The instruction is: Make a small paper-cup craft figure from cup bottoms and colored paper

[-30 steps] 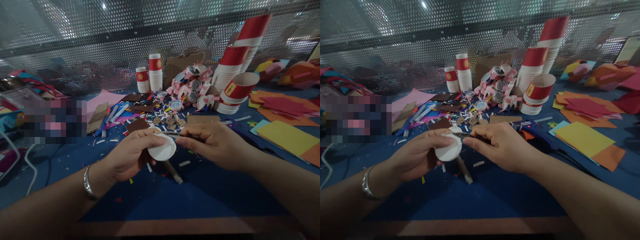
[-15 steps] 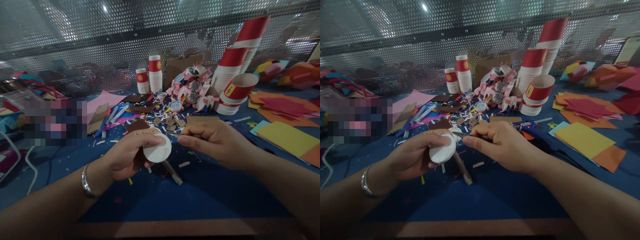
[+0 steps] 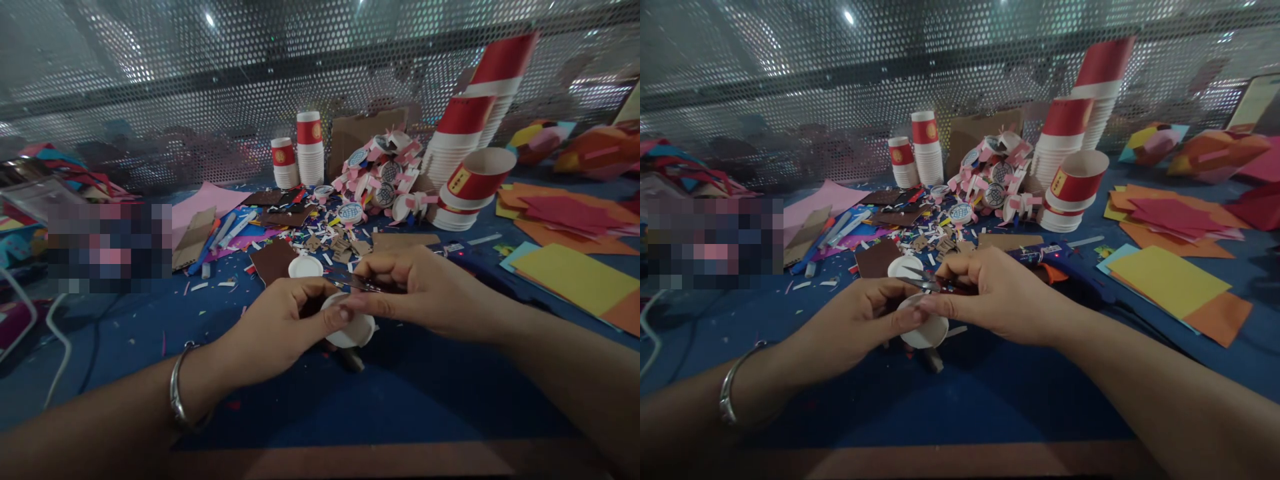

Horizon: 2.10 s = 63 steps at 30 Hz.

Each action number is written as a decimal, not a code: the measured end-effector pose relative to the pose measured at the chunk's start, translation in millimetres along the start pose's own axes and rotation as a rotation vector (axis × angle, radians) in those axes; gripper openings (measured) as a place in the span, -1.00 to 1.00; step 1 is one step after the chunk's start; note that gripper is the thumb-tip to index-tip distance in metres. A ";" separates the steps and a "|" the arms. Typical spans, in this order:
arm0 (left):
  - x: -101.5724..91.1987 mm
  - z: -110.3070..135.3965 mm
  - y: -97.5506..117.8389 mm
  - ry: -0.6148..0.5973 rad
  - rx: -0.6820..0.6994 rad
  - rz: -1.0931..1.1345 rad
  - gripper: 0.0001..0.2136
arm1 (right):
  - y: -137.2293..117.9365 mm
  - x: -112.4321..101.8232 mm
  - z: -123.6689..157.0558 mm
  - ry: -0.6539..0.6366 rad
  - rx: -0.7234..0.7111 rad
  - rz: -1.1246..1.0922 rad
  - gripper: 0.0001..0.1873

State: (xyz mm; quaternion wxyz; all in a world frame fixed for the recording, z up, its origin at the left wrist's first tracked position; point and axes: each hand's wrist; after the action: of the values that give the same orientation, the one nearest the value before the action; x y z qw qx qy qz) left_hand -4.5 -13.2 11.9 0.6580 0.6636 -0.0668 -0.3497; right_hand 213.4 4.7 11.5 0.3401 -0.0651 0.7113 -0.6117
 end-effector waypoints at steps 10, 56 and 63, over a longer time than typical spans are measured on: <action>-42.5 -13.3 -4.0 0.469 0.057 -0.244 -0.78 | 5.7 -8.2 1.5 0.094 0.028 0.113 -0.70; -15.8 -14.0 -4.0 0.311 0.111 0.282 -0.69 | 3.8 4.0 -3.7 0.268 -0.008 0.000 -0.58; -14.0 -9.4 1.0 0.189 0.056 0.430 -0.78 | 0.7 2.5 -2.1 0.277 -0.019 -0.117 -0.61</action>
State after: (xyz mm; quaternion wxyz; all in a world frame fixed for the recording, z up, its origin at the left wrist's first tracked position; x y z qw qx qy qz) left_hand -9.4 2.1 17.0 0.7019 0.6819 -0.1547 -0.1357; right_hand 210.5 5.4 9.8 0.2019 -0.0245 0.7522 -0.6267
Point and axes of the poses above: each hand's wrist, its own z-axis away from the middle knuckle, its own x-axis out of the palm, y = z × x, and after that the axes turned 1 degree about -z, right-handed
